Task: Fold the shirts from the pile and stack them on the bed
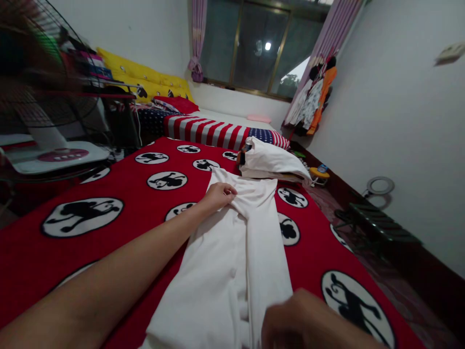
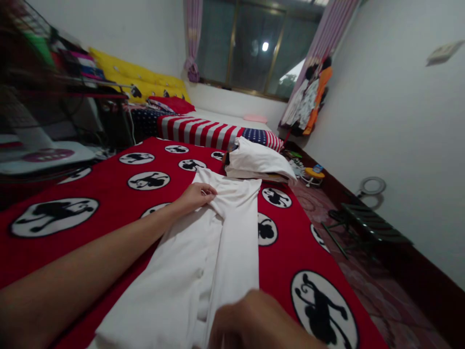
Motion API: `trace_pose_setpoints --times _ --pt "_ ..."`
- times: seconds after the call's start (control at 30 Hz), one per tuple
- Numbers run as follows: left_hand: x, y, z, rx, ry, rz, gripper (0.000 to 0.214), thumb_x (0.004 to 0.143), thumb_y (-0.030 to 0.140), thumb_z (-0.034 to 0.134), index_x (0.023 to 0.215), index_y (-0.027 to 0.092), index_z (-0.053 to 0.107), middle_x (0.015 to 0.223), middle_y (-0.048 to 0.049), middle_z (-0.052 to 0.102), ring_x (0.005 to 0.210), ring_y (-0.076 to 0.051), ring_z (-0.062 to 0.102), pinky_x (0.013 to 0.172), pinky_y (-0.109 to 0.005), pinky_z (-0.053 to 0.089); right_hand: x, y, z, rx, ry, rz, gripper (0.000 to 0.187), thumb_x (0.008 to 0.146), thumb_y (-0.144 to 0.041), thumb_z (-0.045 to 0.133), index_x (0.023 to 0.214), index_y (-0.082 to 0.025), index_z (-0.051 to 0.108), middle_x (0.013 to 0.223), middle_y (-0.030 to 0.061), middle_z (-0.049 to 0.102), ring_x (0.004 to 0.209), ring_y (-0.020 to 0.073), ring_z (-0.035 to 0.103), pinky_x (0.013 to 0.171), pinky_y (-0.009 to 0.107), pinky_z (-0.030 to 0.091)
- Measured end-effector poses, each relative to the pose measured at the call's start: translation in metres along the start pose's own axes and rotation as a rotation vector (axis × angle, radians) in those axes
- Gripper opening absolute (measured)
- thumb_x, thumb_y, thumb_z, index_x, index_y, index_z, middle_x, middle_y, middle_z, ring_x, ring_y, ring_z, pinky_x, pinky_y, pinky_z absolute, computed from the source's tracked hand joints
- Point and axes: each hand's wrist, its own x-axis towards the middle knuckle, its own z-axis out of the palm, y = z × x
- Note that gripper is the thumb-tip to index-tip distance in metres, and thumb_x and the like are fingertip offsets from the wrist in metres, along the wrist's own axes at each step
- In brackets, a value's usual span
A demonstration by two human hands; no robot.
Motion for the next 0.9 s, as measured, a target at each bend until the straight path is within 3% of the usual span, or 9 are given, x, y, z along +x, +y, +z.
trace_pose_setpoints --times 0.07,0.17,0.3,0.37,0.47,0.53,0.63,0.77,0.9 --pt "-0.001 0.000 0.002 0.012 0.008 -0.005 0.025 0.074 0.019 0.060 0.093 0.016 0.075 0.077 -0.0034 0.070 0.064 -0.013 0.062 0.059 -0.020 0.046 0.028 0.006 -0.034 -0.068 0.183 -0.036 0.016 0.080 -0.032 0.061 0.077 -0.019 0.070 0.065 0.0001 0.065 0.057 0.0109 0.054 0.049 0.018 0.035" --pt "0.003 0.005 0.001 0.055 0.061 -0.016 0.040 0.080 0.033 0.061 0.117 0.018 0.067 0.089 -0.0056 0.071 0.077 -0.018 0.066 0.069 -0.025 0.049 0.082 0.040 -0.085 -0.186 0.596 -0.078 0.016 0.079 -0.031 0.059 0.081 -0.017 0.067 0.073 0.0026 0.067 0.060 0.0123 0.055 0.054 0.021 0.039" --pt "0.026 0.014 0.000 0.176 0.047 -0.053 0.054 0.084 0.047 0.057 0.130 0.017 0.057 0.106 -0.0104 0.070 0.100 -0.025 0.064 0.084 -0.031 0.049 0.148 0.091 -0.137 -0.214 0.904 0.018 0.020 0.076 -0.023 0.058 0.092 -0.015 0.068 0.084 0.0060 0.070 0.065 0.0145 0.060 0.062 0.025 0.045" --pt "0.038 0.017 0.002 0.210 -0.003 -0.044 0.055 0.084 0.046 0.058 0.129 0.016 0.057 0.108 -0.0106 0.070 0.103 -0.025 0.064 0.086 -0.032 0.048 0.172 0.105 -0.152 -0.259 0.940 0.103 0.030 0.077 -0.021 0.057 0.104 -0.014 0.067 0.078 0.0049 0.069 0.063 0.0146 0.060 0.062 0.025 0.045" --pt "0.048 0.018 0.007 0.251 -0.045 -0.017 0.048 0.078 0.037 0.065 0.120 0.015 0.064 0.106 -0.0100 0.071 0.100 -0.025 0.064 0.084 -0.030 0.048 0.194 0.114 -0.165 -0.312 0.892 0.167 0.042 0.077 -0.024 0.059 0.117 -0.011 0.063 0.067 0.0027 0.067 0.058 0.0148 0.059 0.059 0.024 0.044" --pt "0.048 0.017 0.010 0.241 -0.019 0.015 0.033 0.076 0.028 0.064 0.105 0.016 0.072 0.101 -0.0090 0.073 0.096 -0.024 0.065 0.082 -0.030 0.048 0.200 0.117 -0.170 -0.329 0.845 0.176 0.034 0.075 -0.025 0.063 0.104 -0.010 0.069 0.062 0.0028 0.066 0.056 0.0150 0.059 0.058 0.024 0.042" --pt "0.041 0.013 0.008 0.152 0.115 0.088 0.024 0.078 0.022 0.057 0.093 0.018 0.076 0.096 -0.0068 0.074 0.091 -0.022 0.066 0.080 -0.029 0.048 0.200 0.122 -0.175 -0.361 0.828 0.230 0.020 0.076 -0.027 0.060 0.079 -0.012 0.073 0.058 0.0052 0.066 0.057 0.0165 0.060 0.057 0.024 0.041" --pt "0.033 0.003 0.000 0.146 0.225 0.051 0.023 0.078 0.024 0.059 0.094 0.020 0.075 0.092 -0.0050 0.074 0.084 -0.020 0.065 0.076 -0.027 0.048 0.198 0.132 -0.173 -0.417 0.891 0.362 0.029 0.081 -0.028 0.050 0.087 -0.012 0.074 0.072 0.0111 0.072 0.070 0.0211 0.065 0.061 0.026 0.043" --pt "0.029 -0.003 -0.001 0.300 0.116 -0.083 0.021 0.075 0.026 0.064 0.094 0.022 0.074 0.086 -0.0045 0.071 0.082 -0.021 0.064 0.073 -0.029 0.048 0.200 0.134 -0.161 -0.470 0.856 0.440 0.028 0.080 -0.028 0.051 0.091 -0.016 0.073 0.093 0.0148 0.073 0.087 0.0272 0.066 0.070 0.031 0.044"
